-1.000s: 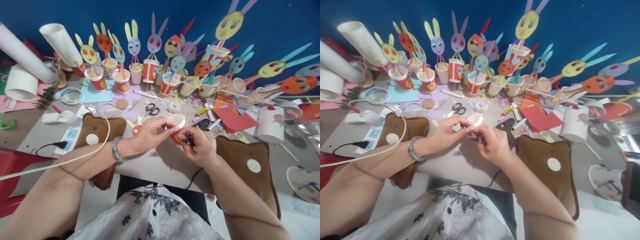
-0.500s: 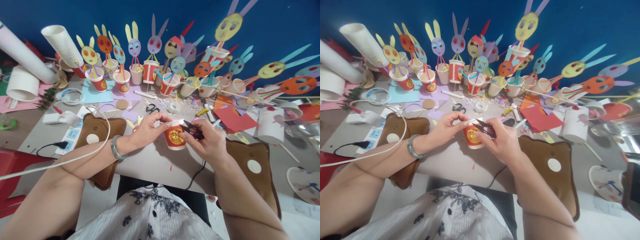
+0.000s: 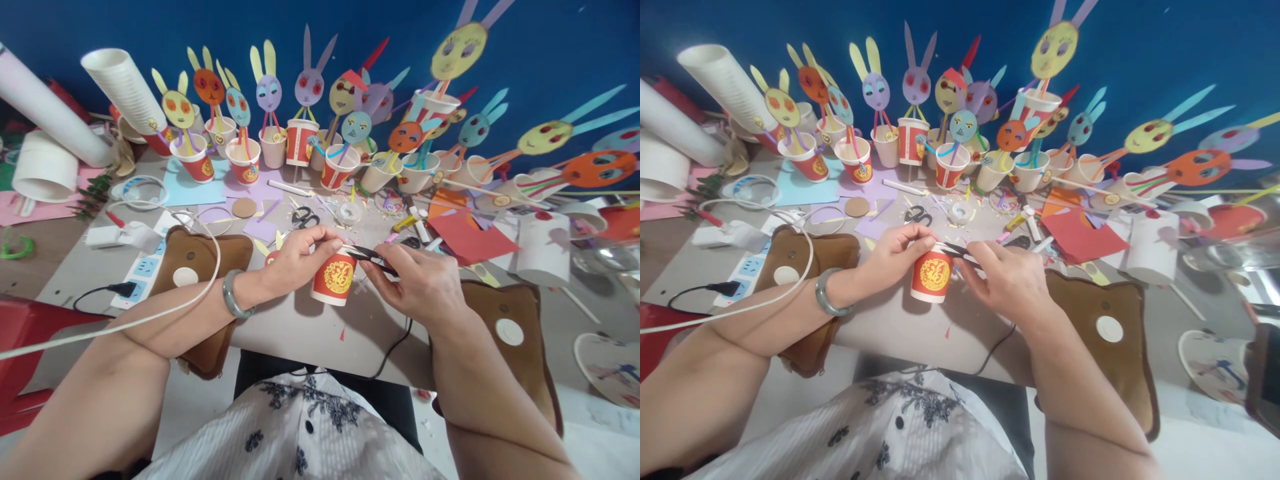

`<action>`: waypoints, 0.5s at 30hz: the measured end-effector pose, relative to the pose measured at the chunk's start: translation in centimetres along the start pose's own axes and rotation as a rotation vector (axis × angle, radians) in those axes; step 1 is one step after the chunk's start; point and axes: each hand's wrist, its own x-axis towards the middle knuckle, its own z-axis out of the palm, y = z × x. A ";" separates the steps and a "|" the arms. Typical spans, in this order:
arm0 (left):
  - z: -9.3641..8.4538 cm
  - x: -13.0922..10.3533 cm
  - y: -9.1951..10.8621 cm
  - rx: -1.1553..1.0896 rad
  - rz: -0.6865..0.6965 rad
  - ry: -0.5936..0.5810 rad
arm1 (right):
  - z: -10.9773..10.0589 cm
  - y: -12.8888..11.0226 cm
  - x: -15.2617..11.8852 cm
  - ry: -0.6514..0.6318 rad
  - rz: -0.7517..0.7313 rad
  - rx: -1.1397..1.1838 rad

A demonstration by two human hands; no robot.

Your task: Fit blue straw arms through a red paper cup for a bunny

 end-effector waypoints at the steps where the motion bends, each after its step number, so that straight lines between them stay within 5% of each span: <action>1: 0.0 0.0 0.0 -0.003 -0.001 -0.009 | 0.0 0.0 0.0 -0.016 0.002 -0.018; 15: 0.1 0.0 -0.1 -0.090 -0.037 -0.053 | -0.2 -0.1 0.0 -0.039 -0.134 -0.060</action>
